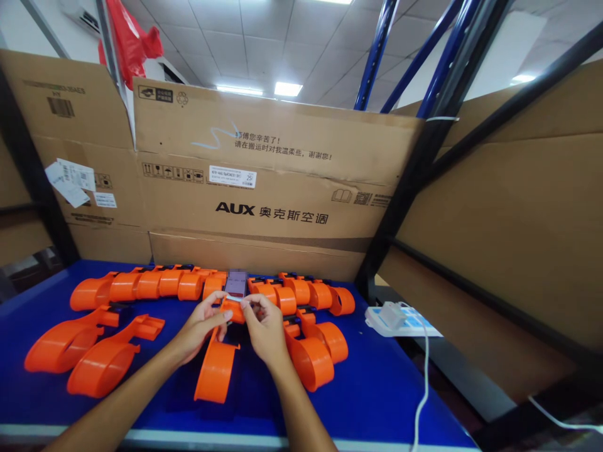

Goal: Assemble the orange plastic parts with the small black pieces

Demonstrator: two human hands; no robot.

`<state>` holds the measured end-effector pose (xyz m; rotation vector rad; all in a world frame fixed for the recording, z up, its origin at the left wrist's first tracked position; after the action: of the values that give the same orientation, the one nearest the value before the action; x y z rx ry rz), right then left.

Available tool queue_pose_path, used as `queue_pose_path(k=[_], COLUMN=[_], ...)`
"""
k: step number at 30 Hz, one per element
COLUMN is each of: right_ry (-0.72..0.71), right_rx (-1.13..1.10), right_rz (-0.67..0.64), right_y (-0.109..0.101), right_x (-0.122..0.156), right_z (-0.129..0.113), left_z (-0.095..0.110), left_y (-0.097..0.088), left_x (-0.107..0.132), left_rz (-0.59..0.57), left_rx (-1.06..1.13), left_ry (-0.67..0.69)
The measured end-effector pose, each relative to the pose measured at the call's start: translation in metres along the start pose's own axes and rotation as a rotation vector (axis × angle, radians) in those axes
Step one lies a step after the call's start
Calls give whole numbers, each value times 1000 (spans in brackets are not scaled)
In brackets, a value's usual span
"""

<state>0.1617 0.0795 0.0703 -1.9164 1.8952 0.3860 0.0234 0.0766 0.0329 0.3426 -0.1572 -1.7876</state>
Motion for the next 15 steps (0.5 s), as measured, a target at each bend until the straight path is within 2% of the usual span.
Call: queue_pose_path(k=[10,15], right_ry=[-53,-48], right_rx=[32,27], right_rz=[66,94], right_y=[-8,-10], right_x=[-1,-1], right_z=[-6,-6], left_z=[7,13], left_y=[-2,-16], left_x=[0,-2], left_rz=[46,118], left_rx=[-18,-25], left_ry=[29,69])
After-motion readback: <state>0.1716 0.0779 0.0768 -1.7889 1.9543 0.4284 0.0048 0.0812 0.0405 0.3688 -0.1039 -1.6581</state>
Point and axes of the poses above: each hand's wrist, its own x-axis away from the middle knuckle, its own y-axis out of the palm, z = x × y, the point moved 10 cm from there along -x, towards the middle knuckle, and after that the axes turned 1 degree about z, right-handed, at the moved point
